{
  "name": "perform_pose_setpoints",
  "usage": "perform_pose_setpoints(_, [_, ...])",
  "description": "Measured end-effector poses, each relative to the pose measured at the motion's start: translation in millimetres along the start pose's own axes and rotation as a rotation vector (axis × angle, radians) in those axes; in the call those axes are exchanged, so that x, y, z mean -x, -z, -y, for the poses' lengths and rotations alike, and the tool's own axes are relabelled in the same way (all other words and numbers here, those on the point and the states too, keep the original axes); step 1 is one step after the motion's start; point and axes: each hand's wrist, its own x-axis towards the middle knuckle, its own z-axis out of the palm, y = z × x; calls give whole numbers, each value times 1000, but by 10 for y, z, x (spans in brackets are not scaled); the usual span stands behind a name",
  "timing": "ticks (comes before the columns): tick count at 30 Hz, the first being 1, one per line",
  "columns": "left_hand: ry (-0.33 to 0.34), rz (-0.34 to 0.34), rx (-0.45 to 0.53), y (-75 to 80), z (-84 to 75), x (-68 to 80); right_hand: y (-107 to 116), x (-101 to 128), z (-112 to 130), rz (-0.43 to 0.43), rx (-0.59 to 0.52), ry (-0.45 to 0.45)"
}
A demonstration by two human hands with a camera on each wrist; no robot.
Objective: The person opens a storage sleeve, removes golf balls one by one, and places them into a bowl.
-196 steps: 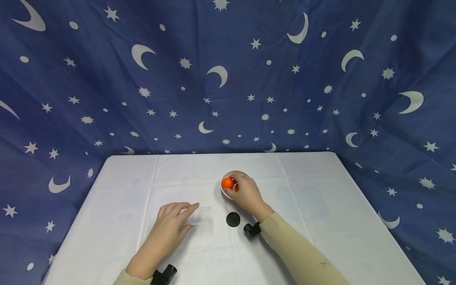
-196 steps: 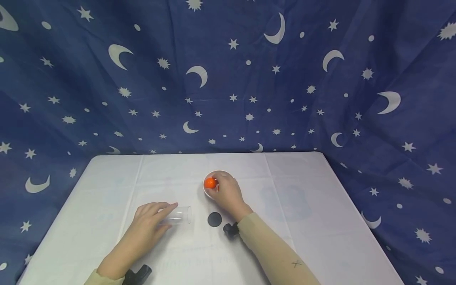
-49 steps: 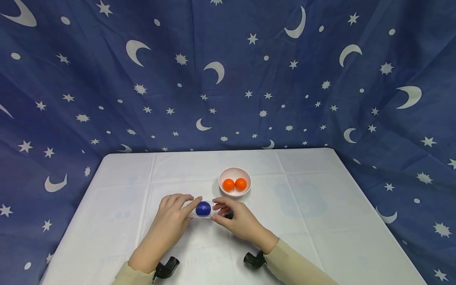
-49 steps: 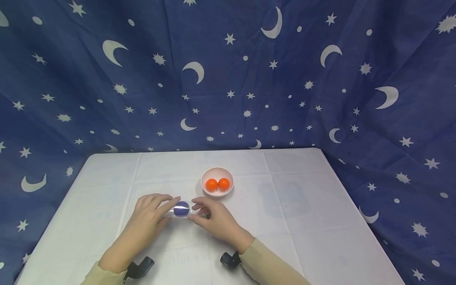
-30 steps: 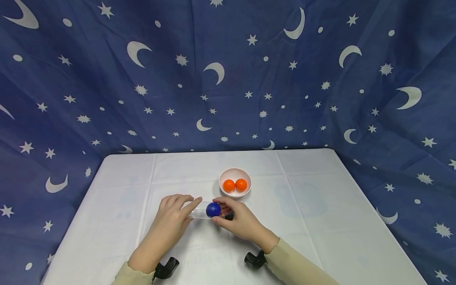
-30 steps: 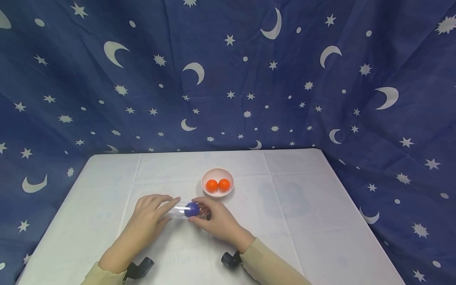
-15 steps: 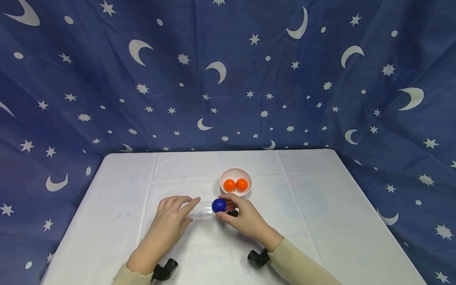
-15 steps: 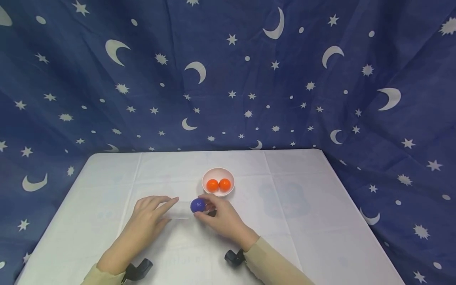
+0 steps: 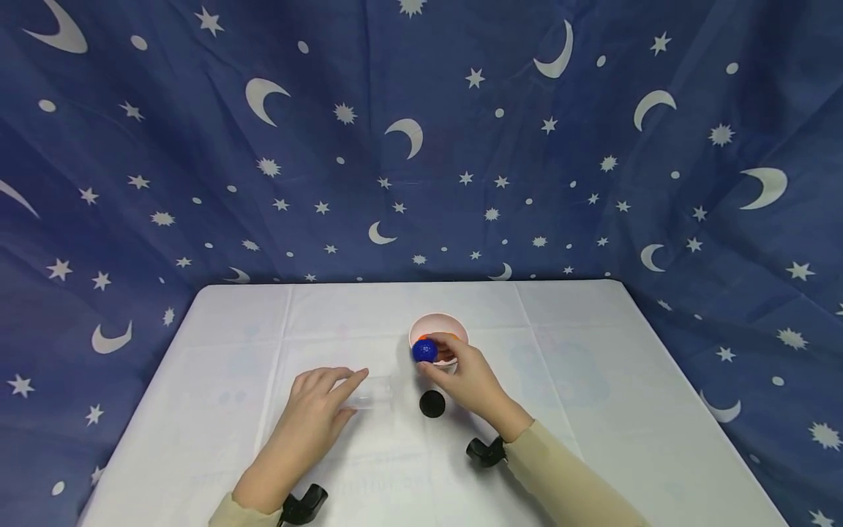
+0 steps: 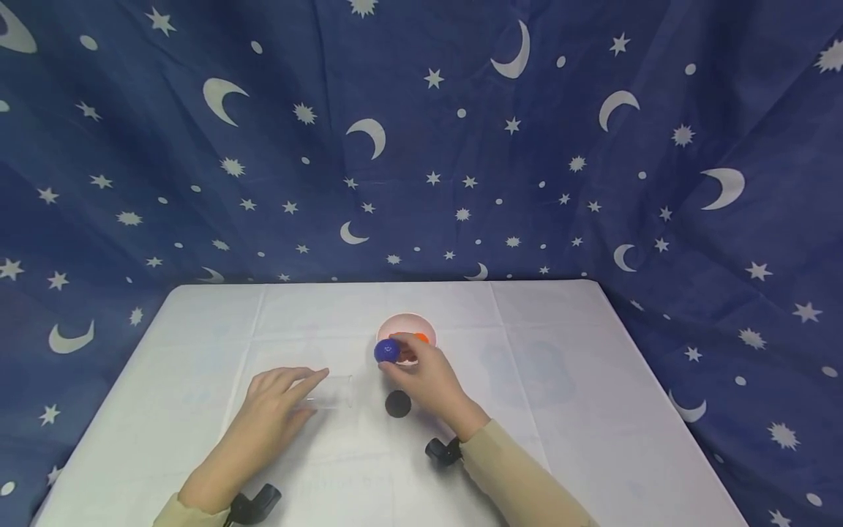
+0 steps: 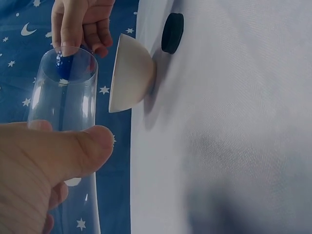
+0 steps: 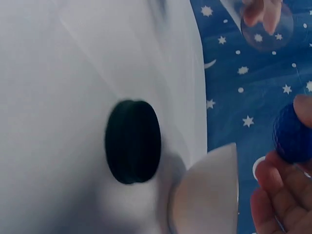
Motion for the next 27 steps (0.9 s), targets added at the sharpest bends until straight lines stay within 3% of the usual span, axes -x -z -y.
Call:
perform_pose_setpoints(5, [7,0,3,0,-4,17,17,-128,-45,-71,24,-48])
perform_pose_setpoints(11, [21,13,9,8,-18,34,-8,-270,-103,-85,100,-140])
perform_pose_setpoints(19, [41,40,7,19,-33,62,-82,-390,-156,-80,170,-153])
perform_pose_setpoints(27, [55,53,11,15,-36,90,-157,-465,-197,-138,233,-176])
